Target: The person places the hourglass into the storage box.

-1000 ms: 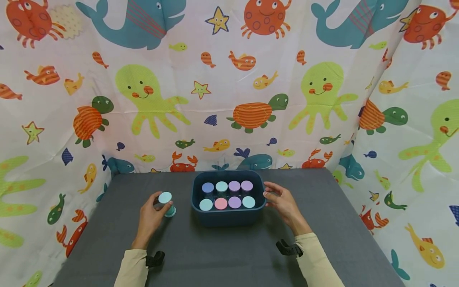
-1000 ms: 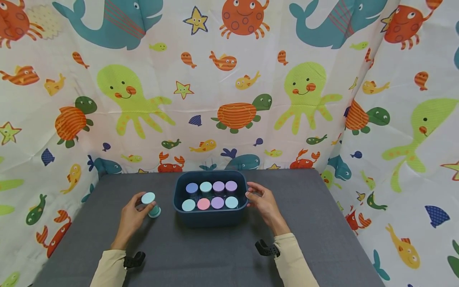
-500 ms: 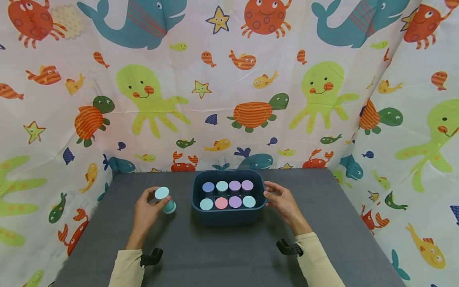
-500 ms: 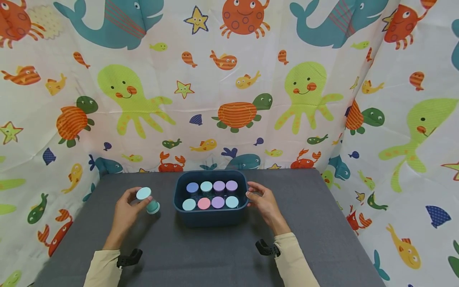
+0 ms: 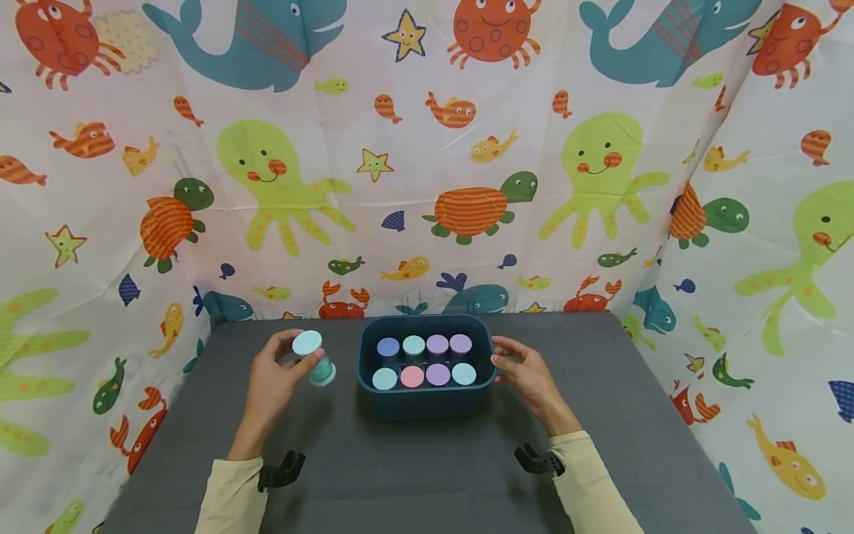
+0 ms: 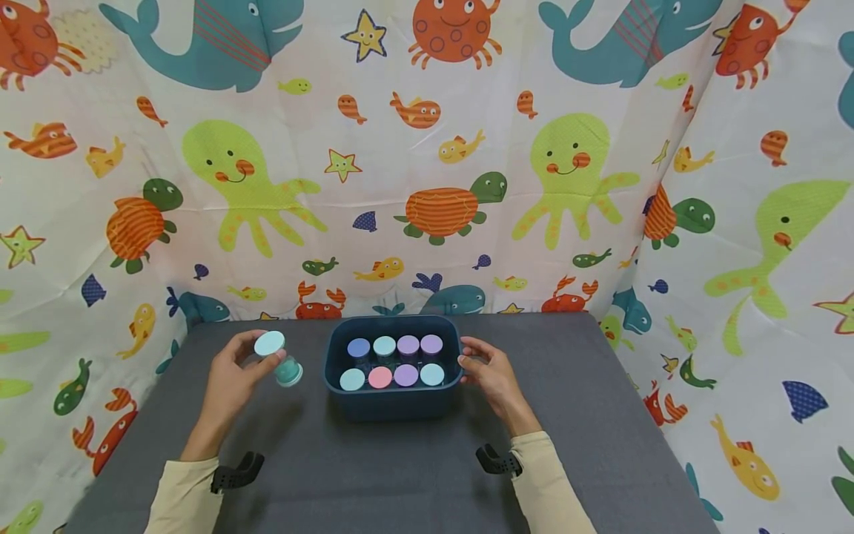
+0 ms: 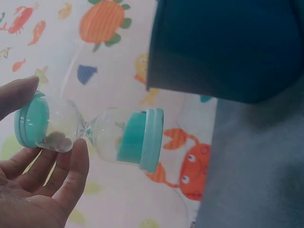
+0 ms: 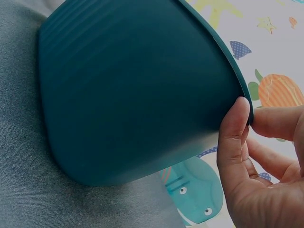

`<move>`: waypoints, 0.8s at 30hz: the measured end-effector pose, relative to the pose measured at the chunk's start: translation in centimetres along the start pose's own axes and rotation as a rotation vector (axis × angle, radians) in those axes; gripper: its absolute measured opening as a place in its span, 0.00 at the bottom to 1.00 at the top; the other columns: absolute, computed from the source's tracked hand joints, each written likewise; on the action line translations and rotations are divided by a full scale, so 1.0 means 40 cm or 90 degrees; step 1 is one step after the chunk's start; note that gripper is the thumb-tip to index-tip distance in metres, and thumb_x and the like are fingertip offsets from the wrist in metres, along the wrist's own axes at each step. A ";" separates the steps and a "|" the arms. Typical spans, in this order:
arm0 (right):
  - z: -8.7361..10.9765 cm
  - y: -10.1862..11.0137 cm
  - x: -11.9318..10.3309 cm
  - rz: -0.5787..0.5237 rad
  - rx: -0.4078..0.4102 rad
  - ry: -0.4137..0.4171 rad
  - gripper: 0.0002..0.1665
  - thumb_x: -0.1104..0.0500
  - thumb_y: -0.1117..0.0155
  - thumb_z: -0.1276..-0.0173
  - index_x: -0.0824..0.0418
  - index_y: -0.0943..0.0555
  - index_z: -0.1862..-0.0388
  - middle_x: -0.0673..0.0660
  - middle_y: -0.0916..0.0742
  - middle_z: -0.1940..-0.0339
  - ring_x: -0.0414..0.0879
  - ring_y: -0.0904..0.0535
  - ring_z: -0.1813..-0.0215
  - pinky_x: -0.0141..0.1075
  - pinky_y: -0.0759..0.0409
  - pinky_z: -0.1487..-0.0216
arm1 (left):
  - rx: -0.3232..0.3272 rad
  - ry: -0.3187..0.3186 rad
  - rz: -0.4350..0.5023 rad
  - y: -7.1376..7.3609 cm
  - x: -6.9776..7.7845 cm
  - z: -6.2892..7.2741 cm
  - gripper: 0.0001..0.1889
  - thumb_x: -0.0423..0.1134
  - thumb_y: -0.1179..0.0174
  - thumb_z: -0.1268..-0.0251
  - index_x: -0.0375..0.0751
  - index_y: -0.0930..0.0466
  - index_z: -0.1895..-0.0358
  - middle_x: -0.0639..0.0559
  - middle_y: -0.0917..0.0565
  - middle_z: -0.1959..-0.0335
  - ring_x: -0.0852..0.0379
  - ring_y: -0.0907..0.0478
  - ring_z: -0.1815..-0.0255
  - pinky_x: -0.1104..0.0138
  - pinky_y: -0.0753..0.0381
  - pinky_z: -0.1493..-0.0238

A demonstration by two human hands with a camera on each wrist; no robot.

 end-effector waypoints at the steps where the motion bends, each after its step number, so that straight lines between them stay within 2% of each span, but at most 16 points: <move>1: 0.000 -0.001 -0.001 0.001 -0.001 0.003 0.26 0.62 0.39 0.29 0.60 0.27 0.33 0.58 0.24 0.49 0.45 0.23 0.59 0.31 0.17 0.64 | -0.001 -0.002 0.006 -0.001 0.009 0.001 0.33 0.49 0.30 0.41 0.40 0.30 0.36 0.43 0.24 0.38 0.45 0.28 0.34 0.48 0.25 0.36; 5: 0.003 -0.005 -0.004 -0.002 -0.003 0.005 0.27 0.61 0.38 0.29 0.61 0.27 0.32 0.59 0.24 0.48 0.45 0.24 0.59 0.31 0.17 0.64 | -0.005 -0.013 0.019 -0.005 0.047 0.004 0.32 0.49 0.30 0.41 0.40 0.30 0.36 0.42 0.25 0.38 0.44 0.29 0.34 0.46 0.26 0.36; 10: 0.005 -0.003 -0.007 -0.004 0.001 0.003 0.27 0.62 0.38 0.29 0.61 0.28 0.32 0.60 0.24 0.48 0.44 0.24 0.58 0.31 0.17 0.64 | -0.012 -0.035 0.037 -0.021 0.091 -0.002 0.31 0.48 0.31 0.40 0.39 0.29 0.37 0.44 0.25 0.39 0.46 0.28 0.34 0.47 0.26 0.36; 19: 0.003 -0.003 -0.002 -0.003 -0.002 -0.010 0.28 0.62 0.40 0.28 0.61 0.29 0.31 0.59 0.24 0.47 0.44 0.25 0.59 0.32 0.17 0.63 | -0.035 -0.070 0.070 -0.073 0.152 -0.014 0.29 0.44 0.31 0.40 0.37 0.28 0.38 0.43 0.24 0.41 0.48 0.27 0.38 0.47 0.24 0.37; 21: 0.001 -0.003 -0.002 -0.003 -0.005 -0.011 0.28 0.63 0.40 0.28 0.63 0.30 0.30 0.59 0.24 0.47 0.44 0.25 0.59 0.32 0.17 0.63 | -0.043 -0.081 0.077 -0.090 0.165 -0.016 0.28 0.44 0.31 0.40 0.38 0.28 0.39 0.44 0.24 0.42 0.49 0.26 0.39 0.51 0.22 0.38; 24: -0.001 -0.004 -0.005 -0.005 -0.009 -0.010 0.28 0.64 0.41 0.28 0.64 0.31 0.30 0.60 0.24 0.47 0.44 0.25 0.59 0.33 0.17 0.64 | -0.059 -0.100 0.088 -0.118 0.184 -0.020 0.27 0.44 0.30 0.40 0.39 0.27 0.40 0.45 0.22 0.43 0.52 0.25 0.41 0.61 0.20 0.42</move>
Point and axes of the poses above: each hand's wrist, its own z-axis away from the middle knuckle, its own y-axis out of the back of the hand, x = y × z, the point moved 9 cm from there along -z, towards the middle knuckle
